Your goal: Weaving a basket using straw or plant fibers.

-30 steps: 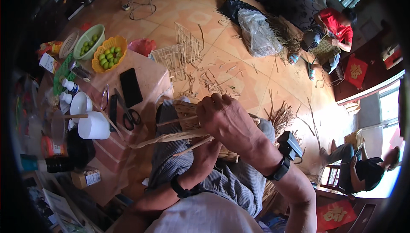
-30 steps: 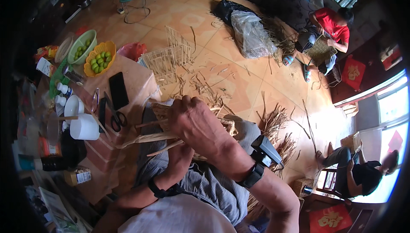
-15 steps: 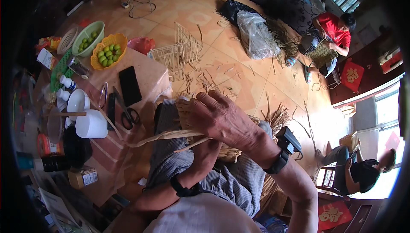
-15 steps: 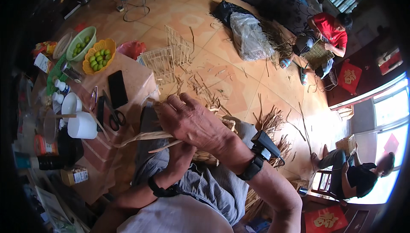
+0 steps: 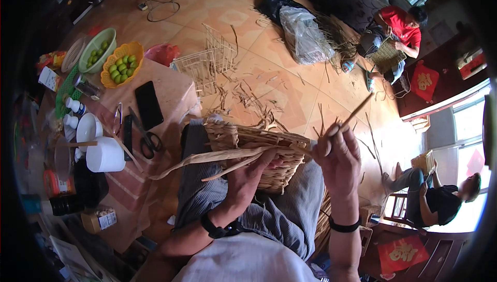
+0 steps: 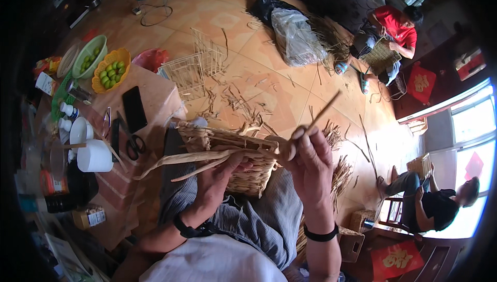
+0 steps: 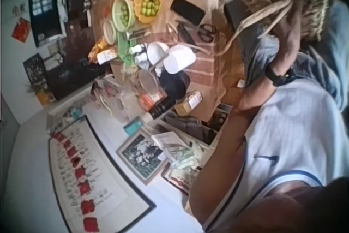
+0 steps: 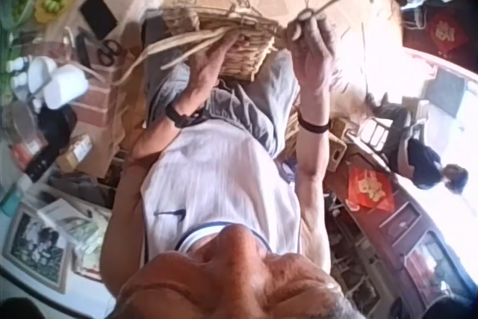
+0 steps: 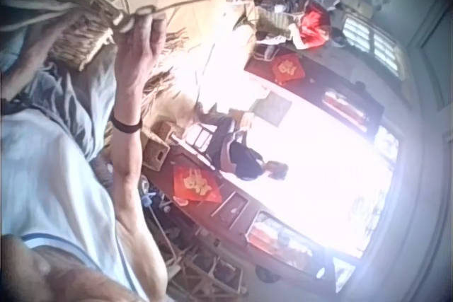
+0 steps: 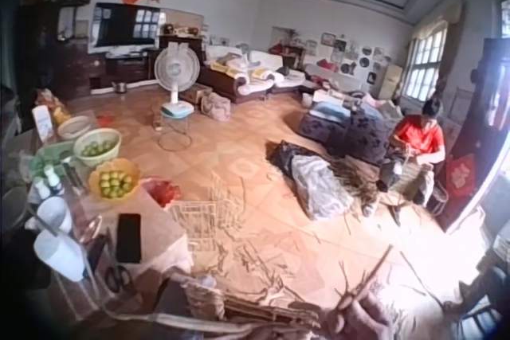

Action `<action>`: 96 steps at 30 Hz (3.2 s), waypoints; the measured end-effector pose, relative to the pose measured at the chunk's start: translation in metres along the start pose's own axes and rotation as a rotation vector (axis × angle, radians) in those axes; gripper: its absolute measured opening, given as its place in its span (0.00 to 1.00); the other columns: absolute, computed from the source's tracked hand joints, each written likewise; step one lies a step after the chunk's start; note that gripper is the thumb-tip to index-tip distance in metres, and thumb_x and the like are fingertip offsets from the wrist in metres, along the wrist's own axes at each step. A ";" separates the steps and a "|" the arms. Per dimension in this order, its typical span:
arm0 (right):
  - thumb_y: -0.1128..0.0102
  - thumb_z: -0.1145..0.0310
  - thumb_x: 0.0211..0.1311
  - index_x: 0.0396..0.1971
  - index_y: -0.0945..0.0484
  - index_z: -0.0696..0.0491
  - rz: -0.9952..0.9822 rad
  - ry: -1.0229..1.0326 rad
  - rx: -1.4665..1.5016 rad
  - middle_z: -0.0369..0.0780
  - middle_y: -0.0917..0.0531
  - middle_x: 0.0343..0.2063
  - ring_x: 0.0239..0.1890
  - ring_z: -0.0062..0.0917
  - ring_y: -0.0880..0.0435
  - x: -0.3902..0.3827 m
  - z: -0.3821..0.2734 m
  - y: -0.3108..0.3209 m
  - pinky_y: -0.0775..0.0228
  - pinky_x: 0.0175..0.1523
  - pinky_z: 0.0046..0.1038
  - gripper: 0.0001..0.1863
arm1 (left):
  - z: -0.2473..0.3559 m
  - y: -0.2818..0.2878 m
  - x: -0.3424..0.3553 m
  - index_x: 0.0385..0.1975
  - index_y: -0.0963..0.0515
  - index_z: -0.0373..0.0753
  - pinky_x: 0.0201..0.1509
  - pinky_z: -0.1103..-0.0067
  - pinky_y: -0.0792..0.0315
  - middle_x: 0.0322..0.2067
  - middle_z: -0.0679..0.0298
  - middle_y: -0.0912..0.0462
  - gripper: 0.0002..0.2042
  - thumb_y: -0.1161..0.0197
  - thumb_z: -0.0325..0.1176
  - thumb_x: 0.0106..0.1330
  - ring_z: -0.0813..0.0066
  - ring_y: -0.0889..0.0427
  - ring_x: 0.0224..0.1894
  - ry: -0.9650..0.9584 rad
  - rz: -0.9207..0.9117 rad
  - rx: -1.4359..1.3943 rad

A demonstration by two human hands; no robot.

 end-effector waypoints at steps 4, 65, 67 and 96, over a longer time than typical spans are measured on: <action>0.49 0.71 0.82 0.48 0.23 0.55 0.139 0.021 0.084 0.36 0.17 0.35 0.27 0.15 0.23 -0.025 0.029 0.036 0.17 0.44 0.25 0.06 | 0.004 -0.008 0.002 0.48 0.20 0.31 0.46 0.77 0.15 0.41 0.59 0.12 0.11 0.32 0.33 0.75 0.72 0.10 0.40 0.023 -0.019 0.045; 0.24 0.79 0.43 0.36 0.27 0.54 0.247 0.383 -1.314 0.42 0.23 0.31 0.35 0.44 0.19 -0.033 0.011 -0.040 0.27 0.38 0.42 0.21 | 0.011 -0.094 0.071 0.45 0.19 0.28 0.39 0.74 0.25 0.30 0.61 0.15 0.12 0.37 0.34 0.74 0.75 0.18 0.33 0.469 -1.646 0.938; 0.24 0.79 0.43 0.38 0.26 0.54 0.197 0.372 -1.300 0.43 0.22 0.31 0.35 0.44 0.19 -0.031 0.012 -0.040 0.26 0.38 0.42 0.22 | 0.024 -0.115 0.069 0.43 0.21 0.29 0.39 0.70 0.24 0.30 0.54 0.15 0.09 0.39 0.29 0.72 0.66 0.17 0.33 0.130 -1.707 1.107; 0.21 0.68 0.46 0.41 0.27 0.52 0.151 0.306 -1.304 0.41 0.23 0.35 0.38 0.41 0.18 -0.028 0.023 -0.042 0.24 0.37 0.43 0.24 | 0.007 -0.103 0.083 0.50 0.18 0.33 0.50 0.76 0.22 0.43 0.61 0.13 0.14 0.30 0.22 0.64 0.77 0.15 0.46 0.519 -1.601 1.213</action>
Point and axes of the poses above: each hand's wrist, its own x-axis towards the middle knuckle, its own y-axis out of the back of the hand, z = x × y, the point moved 10 cm from there along x, towards the middle knuckle
